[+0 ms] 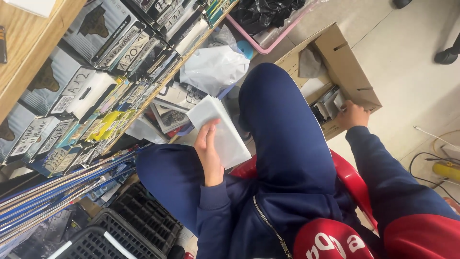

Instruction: The person sits cross-legged on a stool and repeatedly wipes a white rectangular object and a black phone case with a white cloth. They handle the items one at a time, turning them over to clean different sides.

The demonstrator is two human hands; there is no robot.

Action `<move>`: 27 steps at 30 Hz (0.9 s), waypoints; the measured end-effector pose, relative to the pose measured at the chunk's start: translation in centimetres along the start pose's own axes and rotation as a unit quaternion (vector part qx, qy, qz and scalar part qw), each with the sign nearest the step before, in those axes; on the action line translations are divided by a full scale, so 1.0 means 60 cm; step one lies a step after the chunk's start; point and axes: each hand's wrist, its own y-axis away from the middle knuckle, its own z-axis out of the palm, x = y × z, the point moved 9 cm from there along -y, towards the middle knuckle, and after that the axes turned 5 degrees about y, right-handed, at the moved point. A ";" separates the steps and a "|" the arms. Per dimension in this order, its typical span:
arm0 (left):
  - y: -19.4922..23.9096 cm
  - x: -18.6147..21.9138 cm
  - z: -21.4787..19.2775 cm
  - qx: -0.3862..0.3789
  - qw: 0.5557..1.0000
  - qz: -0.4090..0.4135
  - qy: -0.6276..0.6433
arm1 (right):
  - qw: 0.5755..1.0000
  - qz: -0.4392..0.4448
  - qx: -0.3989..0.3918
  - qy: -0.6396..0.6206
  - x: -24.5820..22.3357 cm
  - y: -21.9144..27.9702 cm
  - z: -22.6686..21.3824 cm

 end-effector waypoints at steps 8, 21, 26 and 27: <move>-0.002 0.000 -0.009 -0.014 1.000 0.021 0.015 | 0.998 -0.018 -0.060 0.028 -0.029 0.010 -0.013; -0.011 0.010 -0.027 0.011 0.990 0.080 0.114 | 0.842 -0.346 0.142 -0.389 -0.460 0.146 -0.617; -0.007 0.021 -0.050 0.034 0.986 0.133 0.091 | 0.742 -0.463 0.058 -0.481 -0.678 0.292 -0.691; -0.001 0.021 -0.060 0.050 0.986 0.134 0.090 | 0.737 -0.473 0.047 -0.481 -0.702 0.309 -0.681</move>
